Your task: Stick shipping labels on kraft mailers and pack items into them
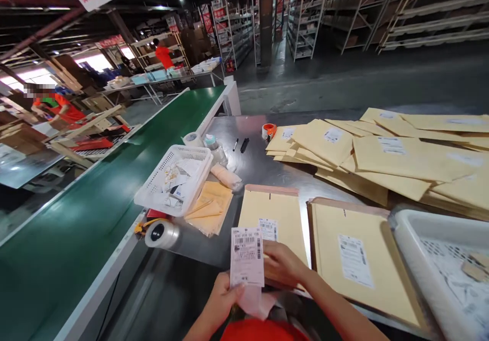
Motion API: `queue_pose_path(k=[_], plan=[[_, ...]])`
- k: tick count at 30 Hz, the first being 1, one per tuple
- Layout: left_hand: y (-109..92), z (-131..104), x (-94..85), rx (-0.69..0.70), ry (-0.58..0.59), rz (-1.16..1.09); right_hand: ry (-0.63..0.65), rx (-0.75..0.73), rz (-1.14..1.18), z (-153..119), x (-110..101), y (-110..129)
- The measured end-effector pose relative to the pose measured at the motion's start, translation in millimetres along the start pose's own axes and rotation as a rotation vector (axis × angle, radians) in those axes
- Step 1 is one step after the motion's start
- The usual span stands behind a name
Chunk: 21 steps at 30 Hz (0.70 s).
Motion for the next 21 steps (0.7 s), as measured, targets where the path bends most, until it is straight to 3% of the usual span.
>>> queue_pose_path(k=[3,5,7,8,10,12,13,16,18,21], plan=[[-1.9,2.1,15.4,0.135,0.084,0.247,-0.355,0.05,-0.019,-19.1,-74.5,-0.8],[16.4,16.5,23.2,0.149,0.112,0.435,-0.674,0.078,-0.195,-50.9,-124.8,2.4],[43.9,33.4,24.4,0.088,0.092,0.58,-0.833,0.051,-0.377,-89.4,-153.4,4.0],[57.2,40.3,23.2,0.05,0.078,0.624,-0.823,0.035,-0.444,-108.7,-156.2,0.8],[75.6,48.9,19.4,0.003,0.054,0.656,-0.702,0.032,-0.52,-147.7,-139.3,-15.7],[78.6,51.3,15.6,-0.011,0.029,0.627,-0.564,0.084,-0.555,-187.6,-101.1,-41.8],[74.2,50.5,14.6,-0.006,0.018,0.597,-0.483,0.162,-0.541,-206.1,-78.5,-57.8],[45.7,43.2,18.9,0.054,0.043,0.434,-0.457,0.272,-0.538,-245.0,-27.4,-87.6],[25.7,36.2,28.4,0.055,0.117,0.278,-0.484,0.33,-0.48,-246.3,-16.5,-89.5],[9.6,26.2,48.9,-0.078,0.242,0.05,-0.554,0.417,-0.231,-208.9,-32.1,-65.0]])
Point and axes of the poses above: each hand's wrist, its own z-axis towards the middle knuckle, its own x-axis out of the palm, y = z × x, the point moved 4 cm from there along z, towards the middle knuckle, and after that the axes turned 4 degrees about -x, right-handed, at the moved point
